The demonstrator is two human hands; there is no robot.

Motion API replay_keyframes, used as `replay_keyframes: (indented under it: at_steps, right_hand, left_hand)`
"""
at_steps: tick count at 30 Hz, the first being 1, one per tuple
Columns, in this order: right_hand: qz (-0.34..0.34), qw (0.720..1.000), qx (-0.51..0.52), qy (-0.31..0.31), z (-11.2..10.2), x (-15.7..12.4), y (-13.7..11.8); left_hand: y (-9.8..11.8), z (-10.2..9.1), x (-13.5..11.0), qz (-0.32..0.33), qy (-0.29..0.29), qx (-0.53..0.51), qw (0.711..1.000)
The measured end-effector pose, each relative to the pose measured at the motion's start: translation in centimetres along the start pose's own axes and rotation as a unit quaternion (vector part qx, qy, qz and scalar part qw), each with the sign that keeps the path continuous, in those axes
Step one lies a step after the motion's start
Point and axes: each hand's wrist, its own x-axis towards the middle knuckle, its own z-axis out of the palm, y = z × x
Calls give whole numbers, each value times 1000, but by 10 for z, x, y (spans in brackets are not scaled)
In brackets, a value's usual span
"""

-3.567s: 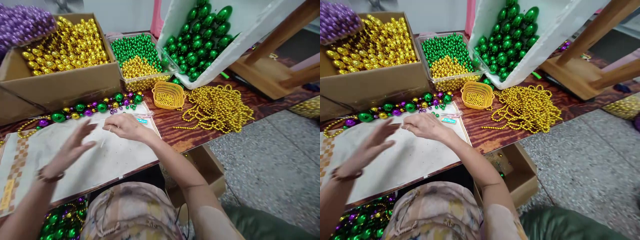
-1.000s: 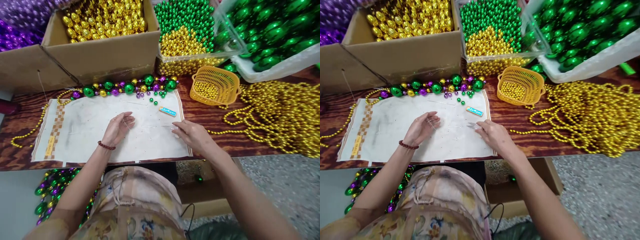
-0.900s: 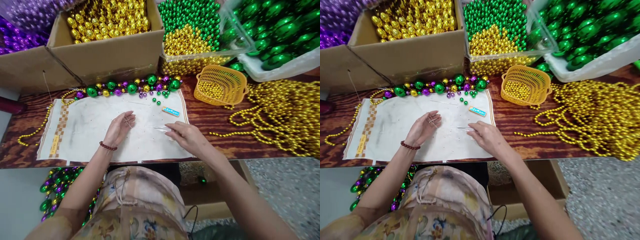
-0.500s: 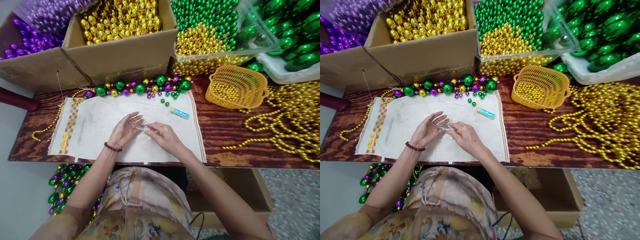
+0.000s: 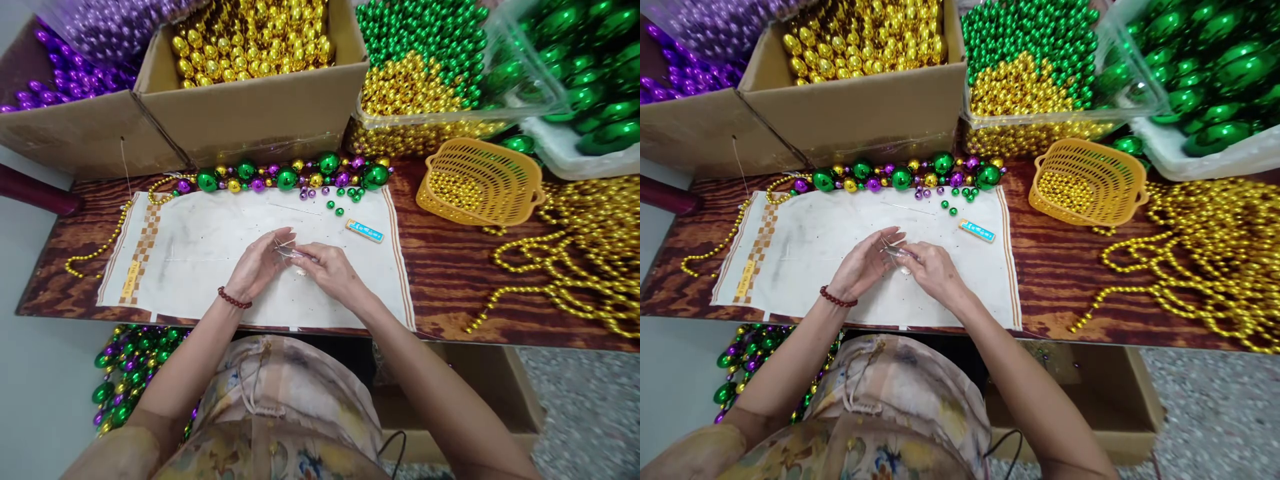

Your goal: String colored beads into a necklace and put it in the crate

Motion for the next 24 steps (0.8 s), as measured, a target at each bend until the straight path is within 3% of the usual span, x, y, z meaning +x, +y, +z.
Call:
replay_keyframes:
  at_steps: [3, 6, 8, 11, 14, 17, 20, 22, 24]
  right_hand:
    - [-9, 1000, 23, 8, 0, 0, 3]
    - [0, 1000, 4, 14, -9, -7, 15]
    - [24, 998, -54, 12, -22, -16, 26]
    - [78, 977, -190, 58, -45, -32, 40]
    - [119, 944, -292, 98, -61, -43, 45]
    - [127, 924, -351, 88, -64, -45, 44]
    - [113, 902, -413, 57, -64, -43, 41]
    - [101, 892, -439, 26, -69, -44, 41]
    - [92, 891, -444, 21, -81, -51, 42]
  left_hand:
    - [-1, 2, 0, 2, -2, 19, 1000]
    - [1, -3, 1, 47, 38, 68, 996]
    - [7, -9, 1, 116, 95, 122, 981]
    - [22, -11, -8, 251, 195, 164, 934]
    - [35, 4, -31, 318, 209, 179, 907]
    - [32, 33, -61, 304, 133, 228, 915]
    - [11, 63, -80, 226, -47, 310, 922]
    - [-9, 78, -80, 181, -190, 362, 894]
    - [-31, 89, -74, 178, -279, 412, 849]
